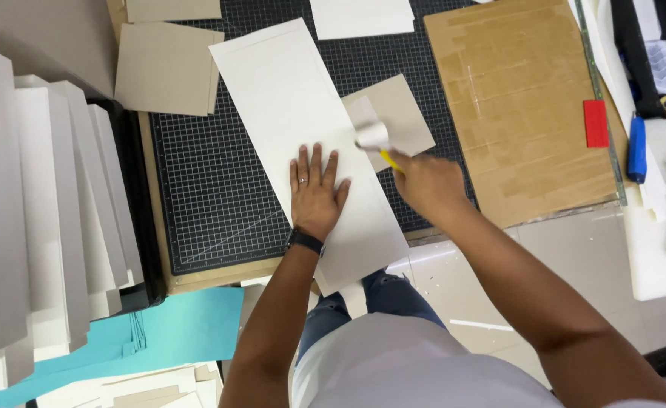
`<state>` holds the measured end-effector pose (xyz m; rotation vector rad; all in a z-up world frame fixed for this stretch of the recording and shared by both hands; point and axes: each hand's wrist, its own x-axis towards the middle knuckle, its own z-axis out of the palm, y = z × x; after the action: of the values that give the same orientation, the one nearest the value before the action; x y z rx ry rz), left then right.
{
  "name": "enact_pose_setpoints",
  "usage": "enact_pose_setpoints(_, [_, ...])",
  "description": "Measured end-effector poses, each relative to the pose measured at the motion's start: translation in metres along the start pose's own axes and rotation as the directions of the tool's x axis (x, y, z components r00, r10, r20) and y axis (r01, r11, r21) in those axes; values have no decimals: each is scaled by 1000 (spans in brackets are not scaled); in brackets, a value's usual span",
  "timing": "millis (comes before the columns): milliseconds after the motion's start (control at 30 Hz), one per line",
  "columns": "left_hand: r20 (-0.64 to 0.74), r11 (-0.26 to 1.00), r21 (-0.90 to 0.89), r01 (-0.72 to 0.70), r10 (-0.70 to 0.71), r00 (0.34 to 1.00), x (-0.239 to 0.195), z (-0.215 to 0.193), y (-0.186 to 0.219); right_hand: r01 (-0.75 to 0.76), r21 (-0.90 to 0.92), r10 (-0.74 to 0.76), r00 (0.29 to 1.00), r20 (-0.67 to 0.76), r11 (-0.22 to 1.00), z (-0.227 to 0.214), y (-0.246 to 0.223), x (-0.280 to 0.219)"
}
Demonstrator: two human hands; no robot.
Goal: Preparing paper components by cutting them to size, applying adhesive with a roller, and smoothing them onto a surface with a squeegee.
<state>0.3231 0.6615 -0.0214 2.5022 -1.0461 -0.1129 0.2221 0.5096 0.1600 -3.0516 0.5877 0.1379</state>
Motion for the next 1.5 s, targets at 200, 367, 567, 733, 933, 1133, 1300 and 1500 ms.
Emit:
enact_pose_setpoints(200, [10,1000,5,-7,7,1000,1,1,-2,21,-34,-25,994,-104,999,34,3,56])
enact_pose_setpoints(367, [-7,1000,-16,-5,5,1000,3,3,-4,14,-13,-14,1000,-12,1000,22,4,52])
enact_pose_setpoints(567, [-49,999,-28,-21,19,999,3,2,-3,15,2,-15,1000,-13,1000,22,5,60])
enact_pose_setpoints(733, [-44,999,-25,-26,25,999,0,5,0,11,14,-10,999,-35,1000,29,4,65])
enact_pose_setpoints(933, [-71,1000,-23,-20,19,997,-2,5,-4,3,3,-3,999,43,1000,19,-1,58])
enact_pose_setpoints(1133, [-114,999,-5,-41,40,993,6,7,-5,1,-11,-1,1000,7,1000,15,2,33])
enact_pose_setpoints(1300, [-95,999,-19,-36,34,995,-2,8,-4,-8,-31,14,978,209,999,-13,5,-35])
enact_pose_setpoints(1500, [-77,999,-2,-37,37,996,0,9,-5,-5,-29,10,982,189,1000,-10,4,-20])
